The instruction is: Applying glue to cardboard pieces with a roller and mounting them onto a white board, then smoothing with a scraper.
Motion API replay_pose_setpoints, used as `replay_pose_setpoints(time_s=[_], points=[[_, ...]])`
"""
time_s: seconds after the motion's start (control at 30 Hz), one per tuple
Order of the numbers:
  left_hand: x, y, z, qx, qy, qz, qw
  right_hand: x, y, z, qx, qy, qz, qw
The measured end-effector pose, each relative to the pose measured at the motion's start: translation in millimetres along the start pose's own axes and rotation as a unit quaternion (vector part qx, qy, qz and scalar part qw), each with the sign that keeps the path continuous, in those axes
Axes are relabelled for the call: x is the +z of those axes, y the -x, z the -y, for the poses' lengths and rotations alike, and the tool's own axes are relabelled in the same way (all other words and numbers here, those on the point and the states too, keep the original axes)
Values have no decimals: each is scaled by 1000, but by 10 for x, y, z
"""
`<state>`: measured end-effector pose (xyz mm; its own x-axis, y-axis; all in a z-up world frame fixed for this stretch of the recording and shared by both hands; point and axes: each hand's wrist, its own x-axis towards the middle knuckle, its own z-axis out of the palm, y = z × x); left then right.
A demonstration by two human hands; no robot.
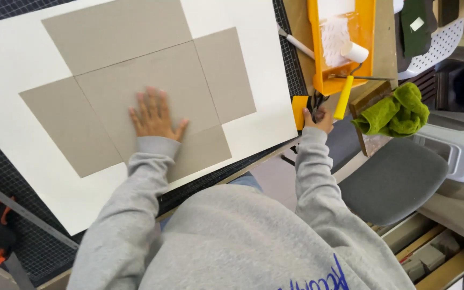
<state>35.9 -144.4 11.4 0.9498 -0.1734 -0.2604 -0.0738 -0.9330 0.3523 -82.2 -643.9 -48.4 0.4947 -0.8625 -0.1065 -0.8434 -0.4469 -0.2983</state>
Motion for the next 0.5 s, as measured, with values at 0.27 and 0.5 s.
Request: replay_pose_setpoints(time_s=[0.27, 0.5], points=[[301, -38, -3, 164, -3, 61, 985, -92, 175, 275, 54, -82, -14, 995], [-878, -1325, 1007, -4, -56, 42, 998, -139, 302, 255, -2, -163, 18, 986]])
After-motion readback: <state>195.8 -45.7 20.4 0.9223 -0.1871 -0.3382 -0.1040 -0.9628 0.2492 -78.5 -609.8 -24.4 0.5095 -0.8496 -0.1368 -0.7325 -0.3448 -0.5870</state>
